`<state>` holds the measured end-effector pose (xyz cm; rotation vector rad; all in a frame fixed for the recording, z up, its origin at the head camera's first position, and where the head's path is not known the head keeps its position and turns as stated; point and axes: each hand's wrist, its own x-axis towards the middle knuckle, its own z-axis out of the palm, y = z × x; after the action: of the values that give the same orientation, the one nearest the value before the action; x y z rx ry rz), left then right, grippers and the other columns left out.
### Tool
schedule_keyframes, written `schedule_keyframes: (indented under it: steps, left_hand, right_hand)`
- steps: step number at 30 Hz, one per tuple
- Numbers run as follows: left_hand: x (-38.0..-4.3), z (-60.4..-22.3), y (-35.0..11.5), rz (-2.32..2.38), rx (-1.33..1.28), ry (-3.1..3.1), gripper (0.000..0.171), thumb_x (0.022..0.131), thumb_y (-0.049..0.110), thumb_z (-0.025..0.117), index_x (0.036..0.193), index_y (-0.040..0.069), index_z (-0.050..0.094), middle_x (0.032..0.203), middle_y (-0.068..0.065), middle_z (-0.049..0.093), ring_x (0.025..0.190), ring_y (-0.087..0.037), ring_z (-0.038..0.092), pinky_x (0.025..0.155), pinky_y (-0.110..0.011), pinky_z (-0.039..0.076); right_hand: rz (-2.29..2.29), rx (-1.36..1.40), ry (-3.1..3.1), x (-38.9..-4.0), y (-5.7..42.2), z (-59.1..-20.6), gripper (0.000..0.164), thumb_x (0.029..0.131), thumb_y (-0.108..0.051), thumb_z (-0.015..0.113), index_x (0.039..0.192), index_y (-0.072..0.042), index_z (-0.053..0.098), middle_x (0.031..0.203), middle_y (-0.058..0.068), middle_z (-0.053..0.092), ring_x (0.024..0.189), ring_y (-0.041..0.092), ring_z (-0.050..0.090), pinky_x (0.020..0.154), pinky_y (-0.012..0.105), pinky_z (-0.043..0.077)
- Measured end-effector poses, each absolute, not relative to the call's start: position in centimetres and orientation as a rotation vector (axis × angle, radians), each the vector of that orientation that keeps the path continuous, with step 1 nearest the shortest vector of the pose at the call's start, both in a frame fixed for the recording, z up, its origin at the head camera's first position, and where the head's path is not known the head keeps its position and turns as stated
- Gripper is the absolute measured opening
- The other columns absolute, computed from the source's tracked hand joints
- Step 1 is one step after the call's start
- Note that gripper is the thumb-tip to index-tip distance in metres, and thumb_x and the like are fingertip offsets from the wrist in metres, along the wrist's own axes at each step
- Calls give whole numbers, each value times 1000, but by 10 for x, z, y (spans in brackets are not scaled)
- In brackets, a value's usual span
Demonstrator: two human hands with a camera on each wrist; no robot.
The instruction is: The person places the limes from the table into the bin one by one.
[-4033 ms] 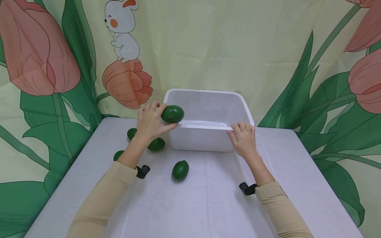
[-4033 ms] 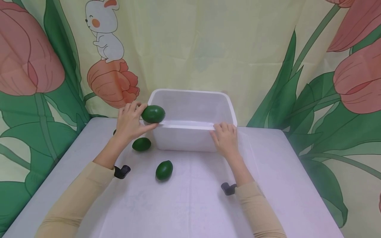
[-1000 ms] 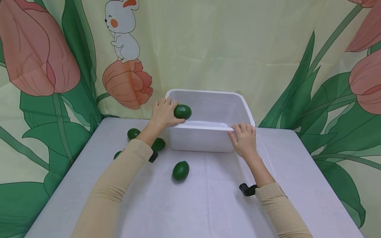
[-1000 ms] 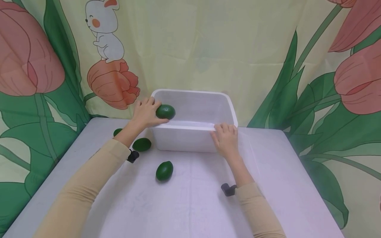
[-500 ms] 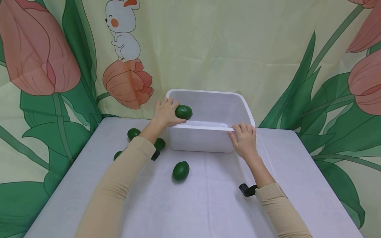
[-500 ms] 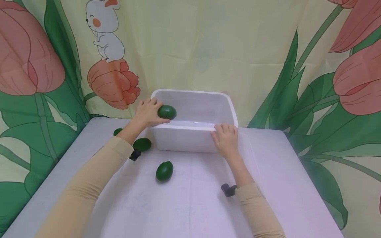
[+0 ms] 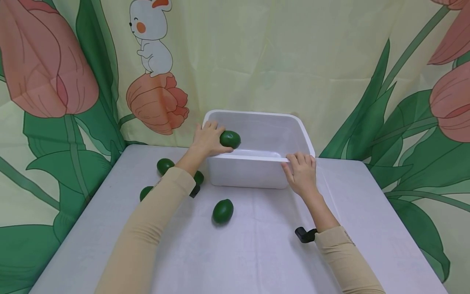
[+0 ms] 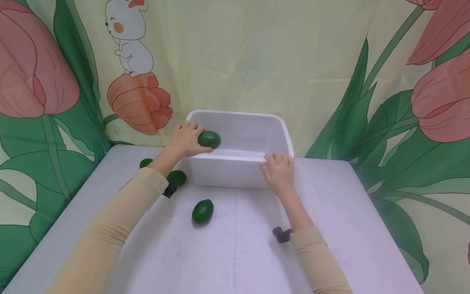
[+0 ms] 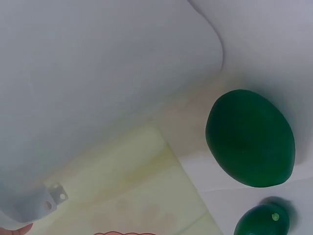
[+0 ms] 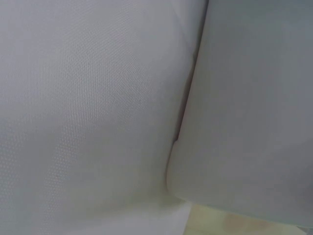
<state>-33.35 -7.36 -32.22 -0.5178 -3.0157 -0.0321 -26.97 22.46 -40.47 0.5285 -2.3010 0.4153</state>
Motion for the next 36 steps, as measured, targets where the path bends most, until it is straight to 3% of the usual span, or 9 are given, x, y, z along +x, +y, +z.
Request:
schedule_keyframes:
  steps: [17, 36]
  left_hand:
    - [-335, -324, -73, -42, -503, -3033, 78, 76, 66, 50, 135, 16, 39, 133, -10, 36, 124, -27, 28, 99, -53, 23]
    - [-331, -322, -75, -96, -488, -3004, 67, 82, 54, 51, 138, 18, 39, 131, -9, 39, 119, -27, 32, 96, -49, 26]
  right_hand:
    - [426, 552, -2247, -270, 224, -405, 62, 95, -54, 25, 95, -1, 56, 90, 15, 49, 84, 34, 39, 84, 52, 25]
    - [422, 555, -2242, -270, 223, -405, 59, 95, -53, 25, 96, -3, 55, 89, 15, 49, 82, 33, 38, 84, 51, 25]
